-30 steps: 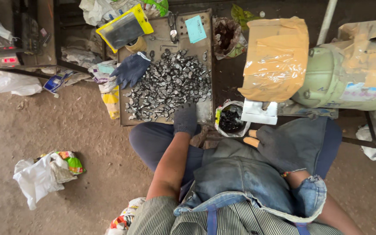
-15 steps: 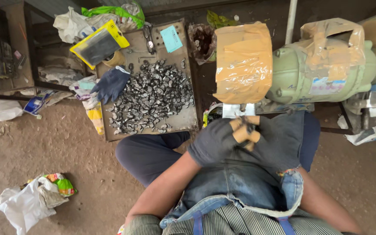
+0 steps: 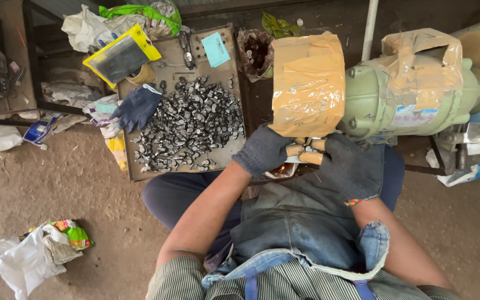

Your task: The person sits on the floor at a bench grinder and grinds small metal workpieces against the spinning wheel, producing sparks, then places the finished pieces onto a tray holding a pile of similar ground parts, repeating the cycle with new pieces.

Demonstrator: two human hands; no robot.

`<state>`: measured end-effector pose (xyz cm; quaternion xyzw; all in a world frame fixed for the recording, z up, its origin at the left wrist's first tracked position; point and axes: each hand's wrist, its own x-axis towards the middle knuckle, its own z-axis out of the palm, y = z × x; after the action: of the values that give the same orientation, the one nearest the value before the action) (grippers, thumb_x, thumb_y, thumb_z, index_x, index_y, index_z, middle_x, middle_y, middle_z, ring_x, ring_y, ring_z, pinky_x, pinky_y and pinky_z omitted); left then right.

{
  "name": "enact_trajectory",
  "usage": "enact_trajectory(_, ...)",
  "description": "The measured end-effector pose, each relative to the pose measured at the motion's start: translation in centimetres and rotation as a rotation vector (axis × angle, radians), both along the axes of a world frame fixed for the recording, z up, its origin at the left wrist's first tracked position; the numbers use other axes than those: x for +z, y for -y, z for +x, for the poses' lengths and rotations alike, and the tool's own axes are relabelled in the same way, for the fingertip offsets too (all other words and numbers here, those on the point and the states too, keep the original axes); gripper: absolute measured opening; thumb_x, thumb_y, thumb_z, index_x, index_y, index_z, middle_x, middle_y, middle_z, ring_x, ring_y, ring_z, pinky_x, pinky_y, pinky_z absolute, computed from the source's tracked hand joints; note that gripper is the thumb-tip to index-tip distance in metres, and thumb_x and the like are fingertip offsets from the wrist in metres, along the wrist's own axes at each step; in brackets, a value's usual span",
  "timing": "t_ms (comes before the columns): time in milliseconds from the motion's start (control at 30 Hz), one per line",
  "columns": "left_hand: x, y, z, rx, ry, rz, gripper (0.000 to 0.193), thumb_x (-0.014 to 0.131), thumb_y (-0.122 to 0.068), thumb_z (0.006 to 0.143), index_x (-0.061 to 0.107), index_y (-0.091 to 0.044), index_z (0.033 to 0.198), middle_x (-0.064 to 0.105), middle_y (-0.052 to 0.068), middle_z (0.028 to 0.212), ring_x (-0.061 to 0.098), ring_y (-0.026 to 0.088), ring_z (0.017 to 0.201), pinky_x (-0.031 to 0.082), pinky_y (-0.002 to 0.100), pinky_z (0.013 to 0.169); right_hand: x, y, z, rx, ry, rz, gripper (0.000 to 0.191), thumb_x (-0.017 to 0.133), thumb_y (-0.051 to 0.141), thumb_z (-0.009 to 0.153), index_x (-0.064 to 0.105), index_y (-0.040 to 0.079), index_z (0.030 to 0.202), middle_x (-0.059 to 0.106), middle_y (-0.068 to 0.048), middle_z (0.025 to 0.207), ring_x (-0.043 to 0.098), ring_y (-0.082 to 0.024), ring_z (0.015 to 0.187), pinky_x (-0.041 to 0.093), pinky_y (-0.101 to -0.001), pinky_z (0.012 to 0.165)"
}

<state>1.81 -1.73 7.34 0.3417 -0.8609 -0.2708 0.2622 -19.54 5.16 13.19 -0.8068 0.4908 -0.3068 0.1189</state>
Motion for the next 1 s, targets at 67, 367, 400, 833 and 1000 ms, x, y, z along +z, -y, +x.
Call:
enact_trajectory(67, -0.4, 0.1, 0.1, -0.026, 0.046, 0.008, 0.025, 0.075, -0.030, 0.086, 0.076, -0.011, 0.103, 0.073, 0.015, 0.104, 0.069, 0.037, 0.099, 0.055, 0.049, 0.086, -0.4, 0.3, -0.4, -0.007, 0.025, 0.071, 0.023, 0.074, 0.019, 0.077, 0.080, 0.016, 0.099, 0.072, -0.008, 0.103, 0.068, -0.031, 0.099, 0.053, -0.0419, 0.082)
enact_trajectory(367, -0.7, -2.0, 0.5, 0.143, 0.018, -0.078, 0.022, 0.074, -0.023, 0.085, 0.076, -0.015, 0.106, 0.069, 0.014, 0.112, 0.063, 0.038, 0.110, 0.049, 0.049, 0.096, 0.2, 0.8, 1.0, -0.129, 0.154, 0.263, 0.029, 0.080, 0.028, 0.077, 0.079, 0.009, 0.100, 0.072, -0.013, 0.100, 0.067, -0.033, 0.094, 0.051, -0.0428, 0.080)
enact_trajectory(400, -0.6, -2.6, 0.7, 0.134, -0.034, -0.084, 0.022, 0.074, -0.024, 0.085, 0.075, -0.016, 0.106, 0.069, 0.013, 0.114, 0.063, 0.037, 0.112, 0.049, 0.049, 0.097, 0.6, 0.3, 1.3, -0.148, 0.175, 0.299, 0.031, 0.080, 0.030, 0.079, 0.079, 0.010, 0.102, 0.072, -0.012, 0.099, 0.068, -0.031, 0.091, 0.052, -0.0416, 0.077)
enact_trajectory(833, -4.3, -7.0, 10.2, 0.449, 0.817, 0.225, 0.023, 0.074, -0.026, 0.086, 0.070, -0.010, 0.102, 0.070, 0.016, 0.107, 0.071, 0.033, 0.098, 0.057, 0.046, 0.084, -5.7, -5.8, 1.9, 0.067, -0.050, 0.192, 0.026, 0.076, 0.029, 0.086, 0.074, 0.007, 0.098, 0.067, -0.010, 0.088, 0.065, -0.031, 0.080, 0.051, -0.0429, 0.070)
enact_trajectory(1000, -3.0, -5.9, 13.6, 0.555, 0.703, 0.402, 0.060, 0.088, -0.035, 0.064, 0.064, -0.006, 0.112, 0.065, 0.024, 0.109, 0.066, 0.043, 0.100, 0.055, 0.049, 0.083, -5.3, -6.2, 2.1, 0.013, -0.066, 0.345, 0.025, 0.076, 0.029, 0.084, 0.076, 0.009, 0.099, 0.067, -0.011, 0.087, 0.065, -0.031, 0.080, 0.050, -0.0426, 0.067)
